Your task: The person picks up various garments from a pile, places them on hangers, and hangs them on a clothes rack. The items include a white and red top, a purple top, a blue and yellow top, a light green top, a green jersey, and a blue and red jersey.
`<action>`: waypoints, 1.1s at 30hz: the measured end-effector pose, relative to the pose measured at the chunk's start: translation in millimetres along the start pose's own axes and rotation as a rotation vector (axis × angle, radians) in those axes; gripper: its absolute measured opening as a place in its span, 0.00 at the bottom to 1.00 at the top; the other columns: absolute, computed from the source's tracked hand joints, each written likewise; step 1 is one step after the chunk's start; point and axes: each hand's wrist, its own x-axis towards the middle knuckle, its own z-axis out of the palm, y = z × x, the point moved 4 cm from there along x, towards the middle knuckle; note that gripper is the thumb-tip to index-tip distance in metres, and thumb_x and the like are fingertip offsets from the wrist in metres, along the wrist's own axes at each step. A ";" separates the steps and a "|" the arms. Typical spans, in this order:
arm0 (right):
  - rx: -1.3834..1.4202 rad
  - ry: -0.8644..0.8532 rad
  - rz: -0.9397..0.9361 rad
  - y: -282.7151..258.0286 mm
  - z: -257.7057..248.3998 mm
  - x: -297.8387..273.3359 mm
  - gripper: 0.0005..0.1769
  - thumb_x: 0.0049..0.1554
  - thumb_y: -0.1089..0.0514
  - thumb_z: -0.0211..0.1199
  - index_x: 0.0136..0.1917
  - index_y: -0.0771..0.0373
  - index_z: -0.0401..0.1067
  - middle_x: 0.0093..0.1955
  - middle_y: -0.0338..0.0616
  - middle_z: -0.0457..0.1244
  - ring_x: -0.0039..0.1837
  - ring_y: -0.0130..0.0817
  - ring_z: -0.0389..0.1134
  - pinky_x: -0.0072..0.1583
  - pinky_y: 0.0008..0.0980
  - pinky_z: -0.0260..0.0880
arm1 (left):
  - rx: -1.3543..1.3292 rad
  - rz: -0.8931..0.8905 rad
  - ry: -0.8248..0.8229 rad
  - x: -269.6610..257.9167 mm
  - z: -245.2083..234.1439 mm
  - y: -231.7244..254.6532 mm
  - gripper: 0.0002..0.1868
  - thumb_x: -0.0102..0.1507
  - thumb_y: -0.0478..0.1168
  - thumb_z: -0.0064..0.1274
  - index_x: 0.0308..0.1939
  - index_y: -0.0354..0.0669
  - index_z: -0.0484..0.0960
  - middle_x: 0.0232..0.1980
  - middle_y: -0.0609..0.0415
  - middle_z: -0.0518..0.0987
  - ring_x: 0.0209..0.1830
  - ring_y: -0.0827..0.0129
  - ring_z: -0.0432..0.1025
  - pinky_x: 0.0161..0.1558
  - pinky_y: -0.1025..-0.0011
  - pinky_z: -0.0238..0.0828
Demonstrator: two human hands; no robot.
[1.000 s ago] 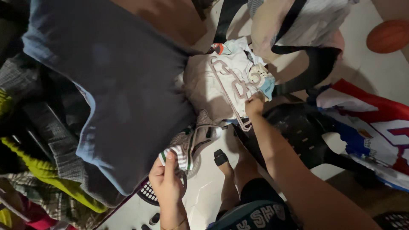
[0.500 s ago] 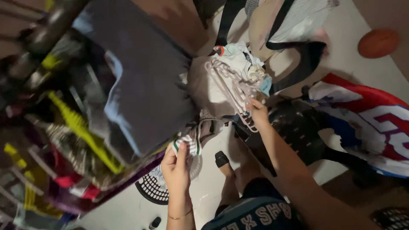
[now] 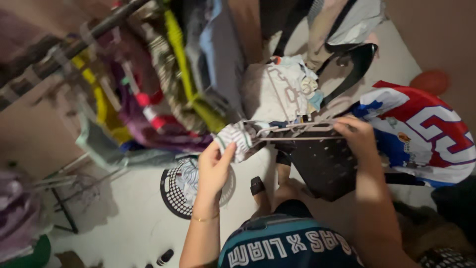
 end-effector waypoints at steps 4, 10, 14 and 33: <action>-0.041 -0.071 -0.165 -64.3 17.2 -21.5 0.08 0.57 0.65 0.70 0.49 0.72 0.76 0.45 0.44 0.68 0.48 0.32 0.68 0.53 0.27 0.66 | 0.122 0.154 -0.075 -27.7 2.4 22.3 0.14 0.69 0.36 0.55 0.56 0.31 0.82 0.49 0.58 0.84 0.46 0.80 0.73 0.49 0.78 0.71; 0.008 -0.136 -0.324 -129.8 83.3 -52.3 0.06 0.57 0.65 0.69 0.48 0.70 0.77 0.49 0.46 0.70 0.54 0.35 0.71 0.59 0.29 0.68 | 0.514 0.200 -0.055 -72.9 -13.8 65.5 0.10 0.64 0.39 0.59 0.41 0.33 0.81 0.27 0.51 0.78 0.25 0.77 0.66 0.28 0.72 0.64; 0.017 -0.137 -0.376 -172.1 107.6 -58.0 0.05 0.57 0.64 0.68 0.47 0.68 0.77 0.48 0.44 0.70 0.52 0.35 0.71 0.57 0.30 0.69 | 0.735 0.339 0.004 -98.4 -30.5 84.1 0.15 0.62 0.40 0.62 0.32 0.31 0.73 0.23 0.43 0.70 0.19 0.60 0.64 0.26 0.63 0.59; 0.065 0.012 -0.598 -283.1 161.6 -70.0 0.06 0.57 0.70 0.69 0.49 0.69 0.76 0.45 0.45 0.68 0.50 0.35 0.66 0.54 0.30 0.65 | 0.659 0.737 0.170 -151.4 -74.0 158.4 0.13 0.64 0.32 0.60 0.52 0.33 0.80 0.44 0.41 0.81 0.43 0.49 0.77 0.47 0.67 0.74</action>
